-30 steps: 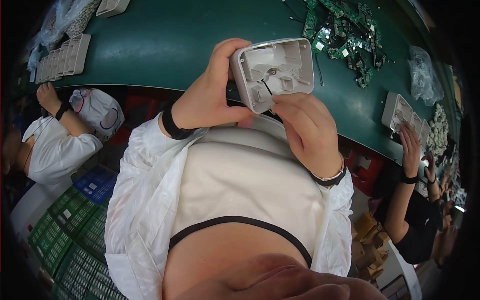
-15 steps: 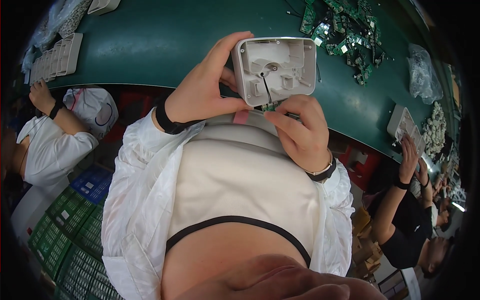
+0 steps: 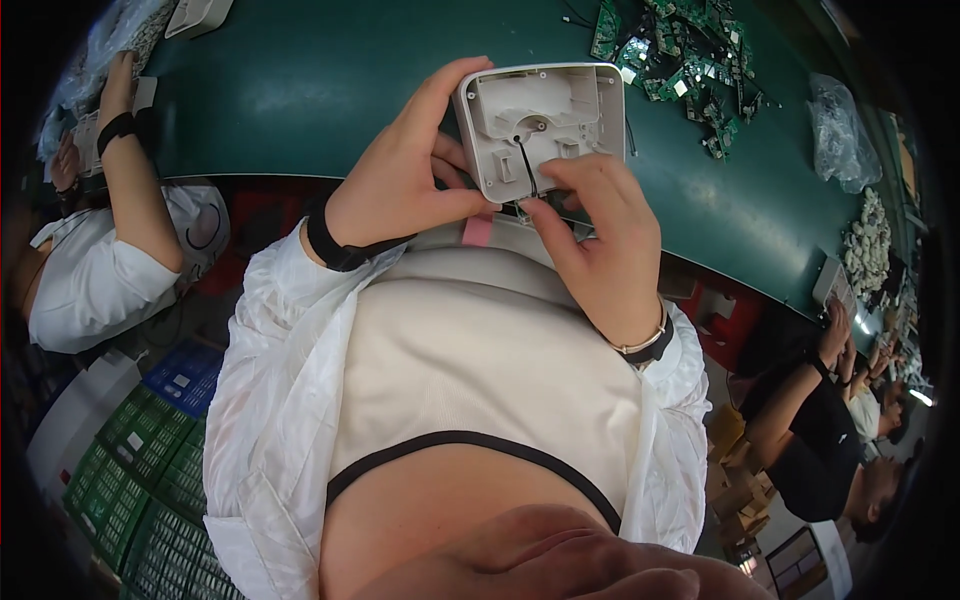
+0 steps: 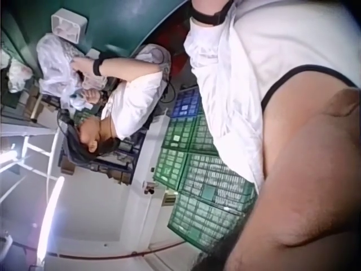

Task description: The person picks up a circuit board and a plastic housing by hand. They thread the wires of the circuit board through a hole in the housing and then press the circuit board into its designated slot within the housing.

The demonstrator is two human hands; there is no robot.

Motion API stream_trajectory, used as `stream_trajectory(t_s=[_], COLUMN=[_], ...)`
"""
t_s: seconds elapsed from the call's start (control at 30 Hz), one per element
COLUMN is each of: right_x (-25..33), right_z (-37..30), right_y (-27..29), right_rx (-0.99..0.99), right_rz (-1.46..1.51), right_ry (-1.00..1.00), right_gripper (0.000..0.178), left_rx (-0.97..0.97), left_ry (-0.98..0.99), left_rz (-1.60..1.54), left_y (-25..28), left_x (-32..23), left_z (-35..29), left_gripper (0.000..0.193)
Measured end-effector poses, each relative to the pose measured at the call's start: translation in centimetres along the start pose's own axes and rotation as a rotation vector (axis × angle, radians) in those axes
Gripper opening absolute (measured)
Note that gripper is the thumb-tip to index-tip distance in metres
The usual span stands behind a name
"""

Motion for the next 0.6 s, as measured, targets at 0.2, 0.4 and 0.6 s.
stream_trajectory(t_s=[0.2,0.4,0.6], right_x=[0.5,1.8,2.7], right_z=[0.3,1.0,1.7], right_y=[-0.8,-0.8,-0.9], right_rx=[0.024,0.04,0.169], right_rz=[-0.087,-0.149,-0.312], right_ry=[0.134,0.146,0.222], right_gripper=[0.025,0.022,0.018], left_rx=[-0.013,-0.033,0.011], left_ry=[0.049,-0.007,0.079], left_rz=[0.026,-0.013,-0.04], left_y=[0.4,0.7,1.0], left_x=[-0.2,0.4,0.2], left_z=[-0.7,-0.6,-1.5], left_gripper=[0.108,0.107,0.113])
Point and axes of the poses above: each hand's wrist, its own z-axis towards the middle knuckle, its own y-axis out of the back of the hand, x = y × z, the point moved 3 cm from there along z, towards the middle knuckle, and after that the axes turned 3 degrees about -x, right-handed, at the moved point
